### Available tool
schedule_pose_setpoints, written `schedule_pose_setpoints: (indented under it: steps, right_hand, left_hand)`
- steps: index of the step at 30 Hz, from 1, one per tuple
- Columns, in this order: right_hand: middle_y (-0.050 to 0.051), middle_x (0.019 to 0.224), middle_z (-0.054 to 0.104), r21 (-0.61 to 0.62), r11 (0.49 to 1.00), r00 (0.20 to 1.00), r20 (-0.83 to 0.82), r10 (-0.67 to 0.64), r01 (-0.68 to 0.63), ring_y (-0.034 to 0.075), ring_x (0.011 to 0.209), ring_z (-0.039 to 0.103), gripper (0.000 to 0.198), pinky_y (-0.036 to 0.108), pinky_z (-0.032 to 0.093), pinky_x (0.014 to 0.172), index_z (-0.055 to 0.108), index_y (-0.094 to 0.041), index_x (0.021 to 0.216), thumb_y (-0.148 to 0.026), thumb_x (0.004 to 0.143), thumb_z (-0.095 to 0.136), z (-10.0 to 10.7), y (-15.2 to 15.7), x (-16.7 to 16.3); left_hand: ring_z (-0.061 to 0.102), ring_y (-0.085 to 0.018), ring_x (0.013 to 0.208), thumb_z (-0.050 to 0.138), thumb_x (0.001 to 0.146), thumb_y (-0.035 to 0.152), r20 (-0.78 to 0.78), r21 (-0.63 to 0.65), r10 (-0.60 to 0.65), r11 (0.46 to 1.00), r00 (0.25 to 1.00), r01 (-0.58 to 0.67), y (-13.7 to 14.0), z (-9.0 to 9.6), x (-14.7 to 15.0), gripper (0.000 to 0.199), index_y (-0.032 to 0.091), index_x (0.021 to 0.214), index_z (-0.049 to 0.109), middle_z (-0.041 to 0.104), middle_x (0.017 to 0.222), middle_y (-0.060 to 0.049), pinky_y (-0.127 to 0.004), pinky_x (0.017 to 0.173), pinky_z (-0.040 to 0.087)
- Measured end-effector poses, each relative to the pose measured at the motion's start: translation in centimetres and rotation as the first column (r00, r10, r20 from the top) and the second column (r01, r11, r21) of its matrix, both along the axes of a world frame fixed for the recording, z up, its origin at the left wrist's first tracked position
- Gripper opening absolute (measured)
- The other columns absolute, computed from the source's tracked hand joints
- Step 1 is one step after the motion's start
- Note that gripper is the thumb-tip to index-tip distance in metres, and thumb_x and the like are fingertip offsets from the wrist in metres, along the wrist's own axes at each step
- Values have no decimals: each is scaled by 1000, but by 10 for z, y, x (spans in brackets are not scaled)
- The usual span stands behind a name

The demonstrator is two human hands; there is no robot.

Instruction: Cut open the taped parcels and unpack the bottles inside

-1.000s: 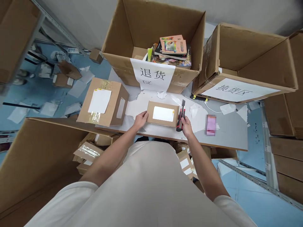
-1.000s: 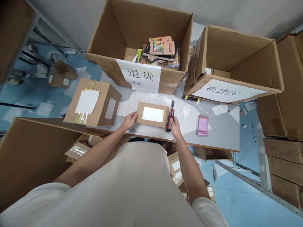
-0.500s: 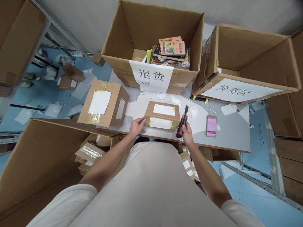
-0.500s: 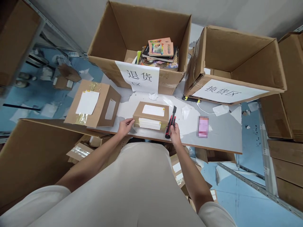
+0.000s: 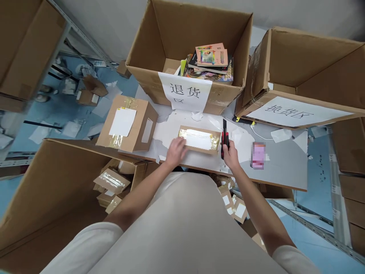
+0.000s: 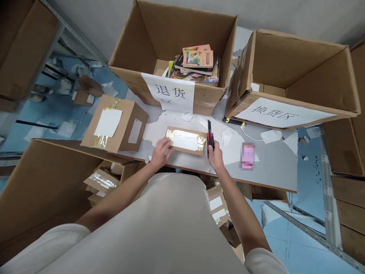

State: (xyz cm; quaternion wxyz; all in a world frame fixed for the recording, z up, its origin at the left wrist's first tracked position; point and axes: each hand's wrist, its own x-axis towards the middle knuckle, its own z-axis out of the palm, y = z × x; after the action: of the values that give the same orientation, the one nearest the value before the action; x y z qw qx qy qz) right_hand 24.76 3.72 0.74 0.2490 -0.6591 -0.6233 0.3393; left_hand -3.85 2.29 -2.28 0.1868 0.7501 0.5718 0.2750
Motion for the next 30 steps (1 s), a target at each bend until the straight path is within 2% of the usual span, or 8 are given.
schedule_pose_setpoints:
  steps: [2,3,5,7,10,19,25,30]
  right_hand:
    - [13,111,63,0,989,965,218,147,-151,25,95,61,45,37,47,77,39,-19,130,-43,95,26,25,6,-12]
    - [13,118,60,-42,960,906,319,277,-278,26,99,60,44,37,47,78,39,-20,132,-40,95,26,38,11,-21]
    - [13,124,59,-211,831,695,466,548,-514,26,99,61,42,35,46,77,39,-23,133,-37,96,27,60,25,-43]
    - [14,120,61,-367,707,479,542,691,-605,25,96,63,40,35,46,75,39,-23,132,-35,97,25,74,40,-63]
    - [16,117,61,-464,632,308,598,740,-620,25,94,64,40,34,45,74,38,-20,132,-32,98,21,79,55,-82]
    - [18,110,62,-490,584,178,647,741,-647,27,86,67,45,33,46,68,28,-16,137,-12,92,26,75,58,-101]
    - [19,109,61,-505,596,164,661,732,-625,26,85,67,51,33,46,66,23,-17,141,-9,90,25,77,55,-95]
    - [20,108,62,-526,615,168,664,729,-587,26,82,68,52,33,46,64,26,-15,141,-8,89,26,75,45,-86]
  left_hand:
    - [42,-27,131,48,91,29,-55,33,-204,978,977,206,-9,-4,7,38,19,127,50,54,131,-14,-50,107,36]
    - [41,-26,132,45,92,27,-73,35,-250,967,966,253,-11,-7,9,36,19,128,50,54,132,-14,-50,106,37]
    - [40,-25,133,37,95,21,-87,40,-257,964,962,261,-12,-14,11,36,17,128,50,54,132,-15,-49,105,39]
    - [40,-24,133,33,95,17,-81,37,-263,963,961,267,-11,-20,10,38,17,129,50,55,132,-14,-49,105,38]
    - [38,-23,134,33,95,16,-70,34,-276,960,959,279,-9,-26,9,39,17,130,49,55,132,-14,-50,106,37]
    - [38,-22,134,30,95,14,-36,35,-264,963,964,266,-11,-33,10,40,15,130,50,56,131,-14,-47,108,37]
    - [39,-19,133,25,95,11,-19,27,-251,968,968,251,-11,-36,8,44,16,131,49,56,132,-12,-45,110,35]
    - [41,-19,132,25,94,11,-10,19,-243,970,970,243,-9,-39,9,45,17,131,49,56,132,-11,-44,111,35]
